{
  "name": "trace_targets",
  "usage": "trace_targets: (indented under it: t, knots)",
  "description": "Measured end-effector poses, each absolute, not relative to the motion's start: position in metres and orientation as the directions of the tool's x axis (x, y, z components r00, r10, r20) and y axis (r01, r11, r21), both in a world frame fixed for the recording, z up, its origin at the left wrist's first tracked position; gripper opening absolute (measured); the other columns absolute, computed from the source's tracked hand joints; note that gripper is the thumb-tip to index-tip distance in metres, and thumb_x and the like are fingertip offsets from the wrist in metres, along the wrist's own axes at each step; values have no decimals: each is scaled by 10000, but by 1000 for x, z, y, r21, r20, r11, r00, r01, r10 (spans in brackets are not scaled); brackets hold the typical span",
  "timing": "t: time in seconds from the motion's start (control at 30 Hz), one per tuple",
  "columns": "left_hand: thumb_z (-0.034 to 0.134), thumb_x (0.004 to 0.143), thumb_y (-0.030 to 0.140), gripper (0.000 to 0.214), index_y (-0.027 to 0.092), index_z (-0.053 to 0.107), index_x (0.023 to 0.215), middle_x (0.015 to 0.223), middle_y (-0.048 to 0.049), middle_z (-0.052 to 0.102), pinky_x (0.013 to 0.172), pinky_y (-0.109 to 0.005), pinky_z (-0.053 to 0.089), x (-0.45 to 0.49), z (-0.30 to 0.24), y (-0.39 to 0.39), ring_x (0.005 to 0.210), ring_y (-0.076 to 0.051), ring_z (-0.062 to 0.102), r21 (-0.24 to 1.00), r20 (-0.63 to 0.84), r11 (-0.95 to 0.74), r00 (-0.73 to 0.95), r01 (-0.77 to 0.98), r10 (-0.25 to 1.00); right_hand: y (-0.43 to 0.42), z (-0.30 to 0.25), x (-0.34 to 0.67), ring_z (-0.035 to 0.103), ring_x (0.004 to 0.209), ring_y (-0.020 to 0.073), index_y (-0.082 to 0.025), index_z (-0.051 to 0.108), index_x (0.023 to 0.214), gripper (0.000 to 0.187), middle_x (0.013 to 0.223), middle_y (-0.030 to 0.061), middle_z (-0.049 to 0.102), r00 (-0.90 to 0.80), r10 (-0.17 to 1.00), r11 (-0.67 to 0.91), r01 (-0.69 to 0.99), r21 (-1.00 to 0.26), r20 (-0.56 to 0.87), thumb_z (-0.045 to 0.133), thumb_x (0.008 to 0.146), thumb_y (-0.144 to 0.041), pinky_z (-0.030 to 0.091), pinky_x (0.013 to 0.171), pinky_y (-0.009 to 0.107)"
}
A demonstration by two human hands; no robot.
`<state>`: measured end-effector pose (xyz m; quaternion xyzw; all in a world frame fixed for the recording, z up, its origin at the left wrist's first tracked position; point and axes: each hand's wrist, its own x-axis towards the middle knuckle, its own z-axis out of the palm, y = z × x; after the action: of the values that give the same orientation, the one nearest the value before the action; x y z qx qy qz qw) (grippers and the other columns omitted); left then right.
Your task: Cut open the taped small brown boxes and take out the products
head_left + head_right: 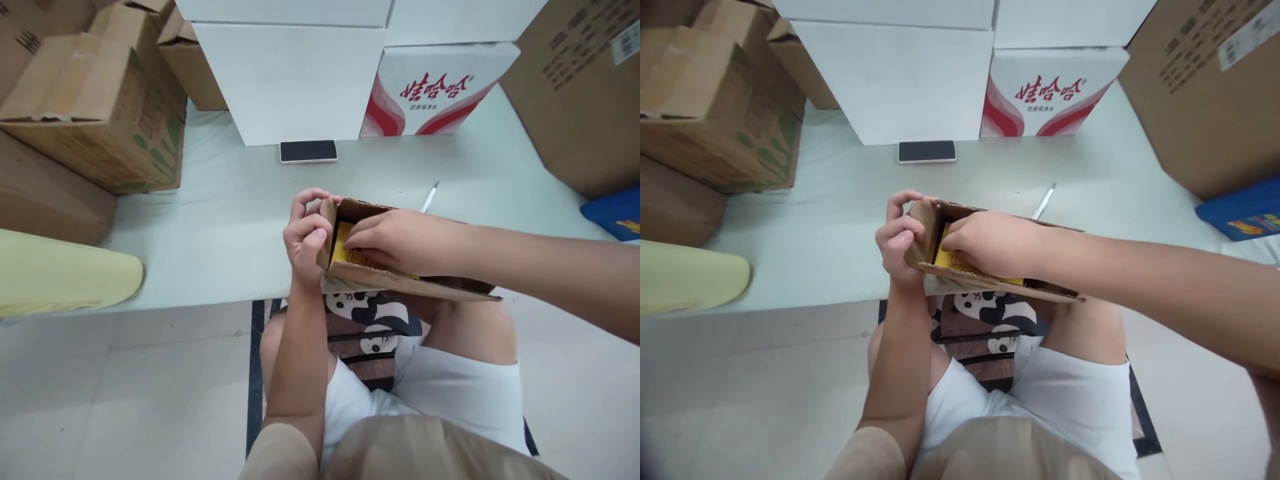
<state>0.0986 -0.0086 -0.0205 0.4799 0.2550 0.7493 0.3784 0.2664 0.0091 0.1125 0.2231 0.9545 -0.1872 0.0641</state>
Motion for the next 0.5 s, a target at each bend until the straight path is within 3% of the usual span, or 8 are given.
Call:
trace_targets:
  t: [0.1, 0.17, 0.37, 0.5]
  knots:
    - [706, 867, 504, 478, 186, 529, 557, 1212, -86, 639, 978, -475, 613, 95, -19, -10, 1069, -301, 719, 752, 523, -585, -264, -304, 810, 18, 96, 248, 677, 1169, 247, -170, 753, 1084, 253, 1181, 102, 764, -944, 230, 923, 288, -254, -235, 506, 1038, -198, 502, 1106, 410]
    - [697, 881, 512, 484, 187, 555, 551, 1211, -90, 649, 986, -471, 605, 92, -18, -12, 1055, -289, 715, 756, 531, -590, -264, -283, 806, 20, 86, 248, 669, 1197, 260, -179, 753, 1109, 318, 1186, 101, 758, -960, 189, 960, 225, -165, -209, 445, 1084, -253, 461, 1180, 454]
    - [563, 978, 592, 567, 203, 655, 576, 1224, -90, 645, 1032, -435, 570, 90, -17, -11, 1088, -254, 672, 772, 507, -557, -234, -306, 830, 22, 71, 260, 663, 1240, 247, -188, 733, 1169, 382, 1214, 94, 750, -990, 124, 992, 125, -8, -72, 357, 1105, -212, 472, 1192, 447]
    - [583, 963, 618, 492, 218, 745, 725, 1286, -93, 632, 1062, -415, 547, 90, -11, -13, 1120, -246, 647, 783, 456, -493, -190, -378, 869, 23, 70, 259, 661, 1232, 245, -204, 733, 1184, 363, 1228, 78, 755, -991, 117, 992, 113, 61, -59, 380, 1101, -208, 488, 1173, 460]
